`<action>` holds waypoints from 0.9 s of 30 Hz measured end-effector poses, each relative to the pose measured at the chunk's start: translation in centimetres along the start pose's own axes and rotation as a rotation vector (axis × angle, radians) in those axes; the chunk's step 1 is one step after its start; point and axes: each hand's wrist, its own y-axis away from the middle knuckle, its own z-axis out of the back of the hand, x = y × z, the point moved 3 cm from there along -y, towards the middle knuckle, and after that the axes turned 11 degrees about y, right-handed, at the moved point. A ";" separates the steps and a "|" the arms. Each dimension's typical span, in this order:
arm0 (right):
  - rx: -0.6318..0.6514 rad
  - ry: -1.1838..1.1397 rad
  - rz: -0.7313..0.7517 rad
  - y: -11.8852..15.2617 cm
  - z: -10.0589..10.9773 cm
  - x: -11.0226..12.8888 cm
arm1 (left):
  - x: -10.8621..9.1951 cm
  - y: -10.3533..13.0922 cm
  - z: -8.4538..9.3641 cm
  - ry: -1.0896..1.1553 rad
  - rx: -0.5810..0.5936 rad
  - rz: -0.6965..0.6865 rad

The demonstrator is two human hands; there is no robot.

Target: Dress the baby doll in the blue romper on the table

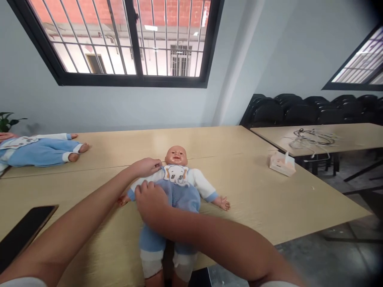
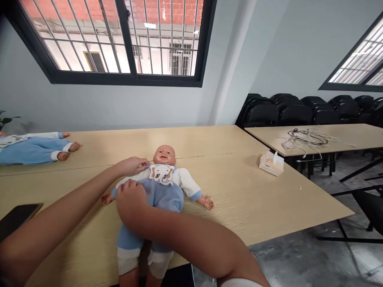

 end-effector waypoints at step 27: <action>-0.080 0.056 0.262 -6.7 -3.6 -0.8 | 4.8 2.5 1.9 -0.108 -0.167 0.015</action>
